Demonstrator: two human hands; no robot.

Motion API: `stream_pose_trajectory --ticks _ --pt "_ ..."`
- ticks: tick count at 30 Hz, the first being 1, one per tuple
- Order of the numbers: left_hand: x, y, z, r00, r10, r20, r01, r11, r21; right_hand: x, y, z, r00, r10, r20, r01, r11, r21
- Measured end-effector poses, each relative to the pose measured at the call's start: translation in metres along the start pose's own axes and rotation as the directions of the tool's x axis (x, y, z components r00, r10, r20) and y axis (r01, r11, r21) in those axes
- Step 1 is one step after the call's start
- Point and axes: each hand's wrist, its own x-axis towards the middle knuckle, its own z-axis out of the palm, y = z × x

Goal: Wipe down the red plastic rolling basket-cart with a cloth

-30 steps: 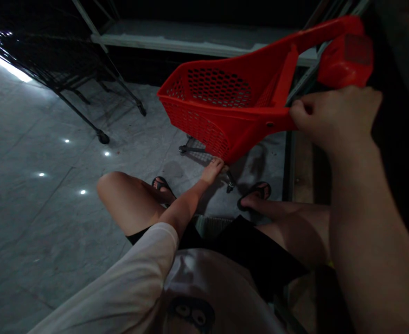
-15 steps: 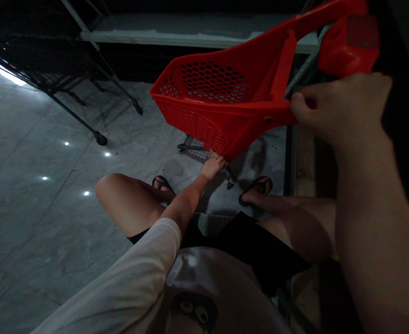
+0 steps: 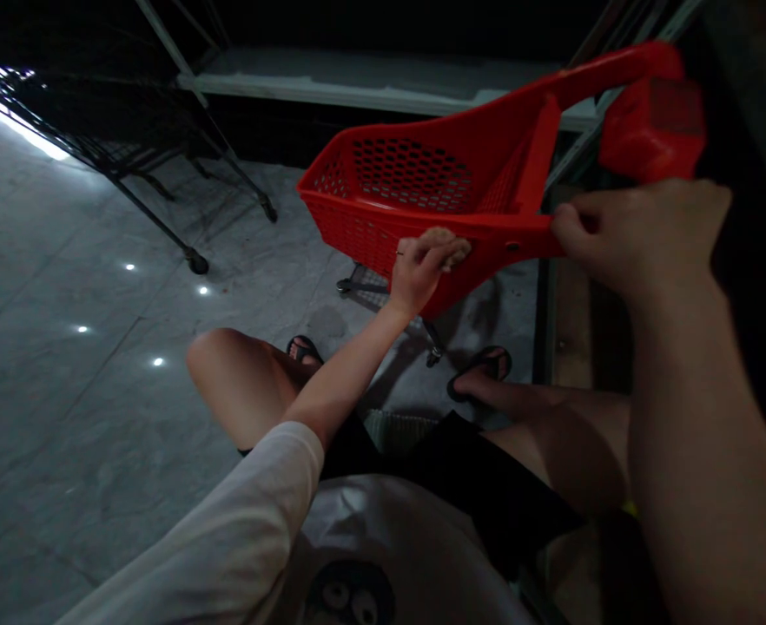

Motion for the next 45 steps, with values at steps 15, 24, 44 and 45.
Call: stream_pose_trajectory --ticks 15,24,44,45 --pt "0.073 0.135 -0.056 0.96 0.205 -0.191 -0.228 0.968 -0.106 -0.004 0.004 -0.002 0.992 -0.122 -0.023 0.123 0.992 0.038" --pt "0.062 0.045 -0.063 0.988 0.058 -0.142 -0.061 0.998 -0.019 -0.022 0.006 -0.001 0.99 -0.125 -0.063 0.133 0.978 0.16" --pt "0.037 0.071 -0.018 0.98 0.14 -0.142 -0.124 0.986 0.115 0.046 -0.002 -0.003 0.917 -0.398 -0.033 0.4 0.914 0.071" --pt "0.031 0.056 -0.024 0.98 0.162 -0.115 -0.145 0.979 0.143 0.049 -0.019 0.0 0.9 -0.434 -0.046 0.436 0.888 0.143"
